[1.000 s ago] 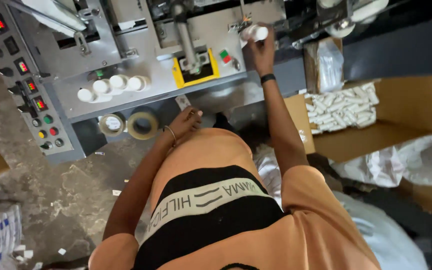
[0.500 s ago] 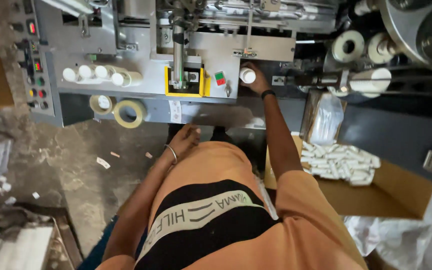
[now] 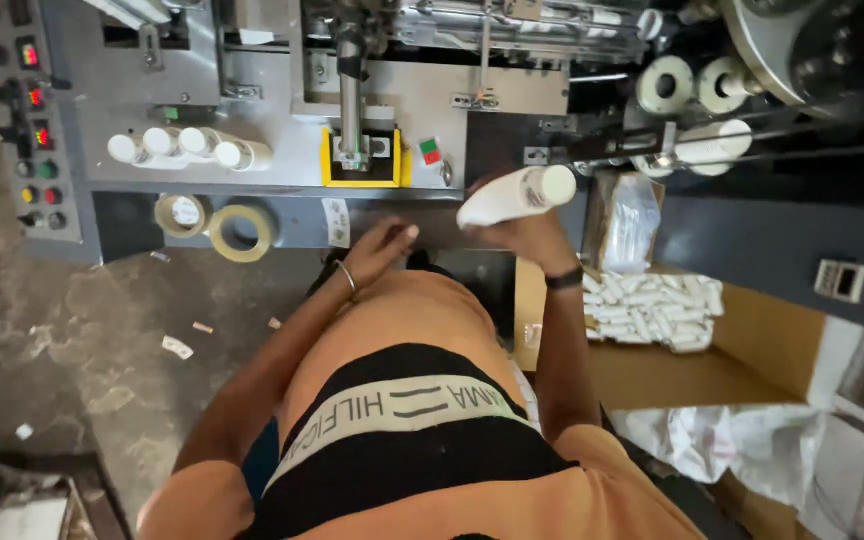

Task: The recorder is packaging small white bottles into plastic bags and placing them into boxes in a manufacturing environment.

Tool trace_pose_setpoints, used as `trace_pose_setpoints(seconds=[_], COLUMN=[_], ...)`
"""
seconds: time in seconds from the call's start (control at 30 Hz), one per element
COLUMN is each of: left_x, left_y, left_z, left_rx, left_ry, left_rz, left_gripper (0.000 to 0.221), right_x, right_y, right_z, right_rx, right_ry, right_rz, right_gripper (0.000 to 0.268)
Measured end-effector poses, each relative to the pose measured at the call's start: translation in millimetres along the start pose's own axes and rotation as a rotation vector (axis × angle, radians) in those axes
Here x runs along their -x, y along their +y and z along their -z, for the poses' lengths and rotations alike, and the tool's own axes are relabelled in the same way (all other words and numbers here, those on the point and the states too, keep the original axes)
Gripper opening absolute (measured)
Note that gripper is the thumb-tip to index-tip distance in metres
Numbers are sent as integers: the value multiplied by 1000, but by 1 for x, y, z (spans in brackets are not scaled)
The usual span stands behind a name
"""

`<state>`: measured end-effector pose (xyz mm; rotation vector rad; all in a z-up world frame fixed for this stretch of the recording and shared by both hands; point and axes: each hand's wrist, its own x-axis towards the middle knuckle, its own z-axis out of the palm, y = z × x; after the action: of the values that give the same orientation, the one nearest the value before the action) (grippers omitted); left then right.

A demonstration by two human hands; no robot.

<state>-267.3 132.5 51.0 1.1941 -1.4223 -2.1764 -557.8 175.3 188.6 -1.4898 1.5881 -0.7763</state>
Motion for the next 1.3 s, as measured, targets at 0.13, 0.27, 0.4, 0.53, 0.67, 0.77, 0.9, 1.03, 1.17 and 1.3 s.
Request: trace_pose_setpoints(seconds=[0.13, 0.27, 0.4, 0.53, 0.67, 0.77, 0.9, 1.03, 1.17, 1.3], left_x=[35, 44, 61, 103, 140, 143, 138, 129, 126, 102], left_y=[99, 43, 28, 55, 68, 39, -12, -34, -17, -23], left_z=[-1, 35, 93, 149, 189, 226, 278, 299, 291, 274], left_rx=[417, 536, 626, 627, 573, 273, -189, -209, -316, -236], left_ry=[-262, -647, -638, -678, -481, -242, 97, 94, 128, 163], left_rz=[239, 191, 228, 126, 52, -76, -51, -238, -361, -341], left_gripper=[60, 61, 61, 68, 68, 68, 67, 64, 58, 58], right_x=[3, 1, -19, -46, -72, -94, -127, -148, -157, -154], right_y=[-99, -74, -104, -155, -133, -129, -97, -68, -82, -83], right_z=[-7, -71, -120, -158, -224, -268, -304, -316, -314, -309], right_rx=[-248, -1174, -1131, -889, -658, -484, 80, 206, 22, 55], right_ry=[-193, 84, 78, -158, -30, 243, 461, 431, 357, 395], right_rz=[350, 70, 22, -53, -44, -46, 118, 144, 34, 137], right_gripper=[94, 81, 68, 65, 68, 69, 55, 53, 57, 75])
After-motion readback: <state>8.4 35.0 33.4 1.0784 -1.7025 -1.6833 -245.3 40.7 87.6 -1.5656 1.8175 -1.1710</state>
